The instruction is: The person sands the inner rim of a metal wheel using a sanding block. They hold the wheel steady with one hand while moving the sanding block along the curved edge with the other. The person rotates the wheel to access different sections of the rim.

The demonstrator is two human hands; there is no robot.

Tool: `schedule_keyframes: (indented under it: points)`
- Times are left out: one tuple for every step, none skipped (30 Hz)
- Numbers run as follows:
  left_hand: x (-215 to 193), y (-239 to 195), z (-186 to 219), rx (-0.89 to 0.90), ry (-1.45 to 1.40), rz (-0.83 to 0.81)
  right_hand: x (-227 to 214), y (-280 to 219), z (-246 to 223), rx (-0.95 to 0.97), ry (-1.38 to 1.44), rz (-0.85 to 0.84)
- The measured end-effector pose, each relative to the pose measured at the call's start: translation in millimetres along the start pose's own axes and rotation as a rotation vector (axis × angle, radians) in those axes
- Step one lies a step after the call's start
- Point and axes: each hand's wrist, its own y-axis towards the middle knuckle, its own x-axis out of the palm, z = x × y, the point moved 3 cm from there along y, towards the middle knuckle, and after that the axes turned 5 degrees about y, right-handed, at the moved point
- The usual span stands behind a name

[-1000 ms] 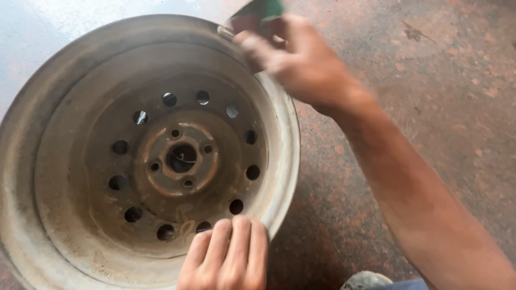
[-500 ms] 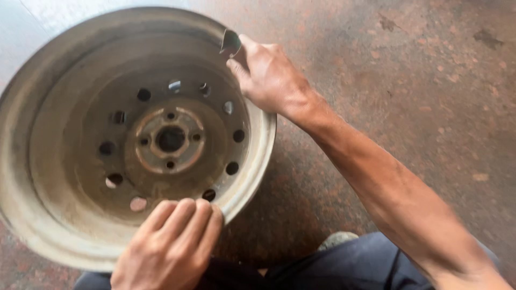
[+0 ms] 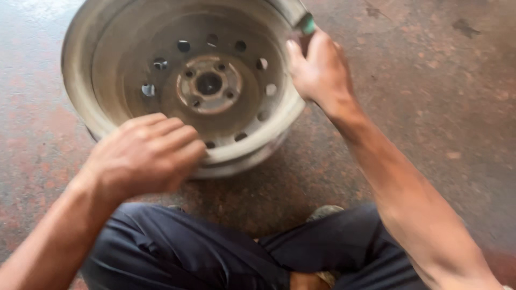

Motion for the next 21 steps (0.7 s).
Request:
schedule_keyframes:
  points:
    - [-2.6,-2.7,-1.1,-0.036,-0.023,0.034,1.2,3.6,-5.1,0.091,0.007,-0.039]
    - [-5.6,-3.9,-5.9,-0.071,-0.037,0.072,2.7,10.2,-13.8,0.178,0.016,-0.069]
    - [-7.8,-5.2,-11.9,-0.105,-0.052,0.111,2.1,14.7,-22.0,0.265,0.027,-0.099]
    - [-7.2,-9.0,-16.6,-0.090,0.003,0.086,3.2,14.7,-30.2,0.310,0.041,-0.130]
    - [-5.1,-12.8,-21.6,-0.075,0.058,0.061,4.9,14.1,-36.9,0.356,0.056,-0.161]
    - [-1.1,-17.5,-23.4,-0.062,0.104,0.036,4.9,11.2,-39.3,0.404,0.065,-0.199]
    - [1.4,-25.5,-28.0,-0.122,0.121,0.005,3.2,9.1,-40.3,0.380,0.229,-0.241]
    - [1.5,-35.6,-31.6,-0.183,0.136,-0.026,-0.2,7.4,-39.2,0.353,0.392,-0.283]
    - [1.8,-42.6,-33.0,-0.245,0.150,-0.057,-3.1,6.0,-37.2,0.325,0.556,-0.324]
    - [0.6,-47.3,-31.5,-0.287,0.155,-0.040,-9.3,4.6,-31.1,0.341,0.696,-0.212]
    - [-1.9,-50.4,-28.9,-0.330,0.159,-0.024,-17.1,0.7,-21.9,0.355,0.835,-0.098]
    - [-4.7,-49.4,-26.1,-0.373,0.163,-0.008,-24.1,-5.3,-11.0,0.367,0.972,0.019]
    - [-7.0,-42.4,-19.8,-0.362,0.145,0.040,-28.3,-13.9,-0.4,0.346,1.022,0.055]
    - [-8.5,-32.0,-10.3,-0.354,0.127,0.090,-29.5,-22.9,10.1,0.323,1.072,0.089]
    - [-10.9,-19.6,-0.1,-0.347,0.110,0.140,-25.7,-31.5,19.2,0.299,1.121,0.123]
    - [-13.2,-3.5,8.1,-0.351,0.045,0.179,-12.1,-48.1,27.8,0.425,1.092,0.118]
    - [-16.2,13.3,13.3,-0.354,-0.018,0.219,2.8,-71.4,33.6,0.550,1.060,0.112]
    - [-20.1,25.9,15.4,-0.378,-0.047,0.244,20.0,-93.3,33.1,0.551,1.042,0.086]
    - [-23.8,36.3,16.2,-0.402,-0.076,0.269,35.5,-110.9,31.5,0.551,1.024,0.061]
    - [-27.7,42.4,16.9,-0.426,-0.106,0.293,46.9,-128.0,32.8,0.681,0.903,0.048]
    - [-31.5,45.7,17.7,-0.435,-0.144,0.308,58.8,-141.7,31.4,0.806,0.777,0.034]
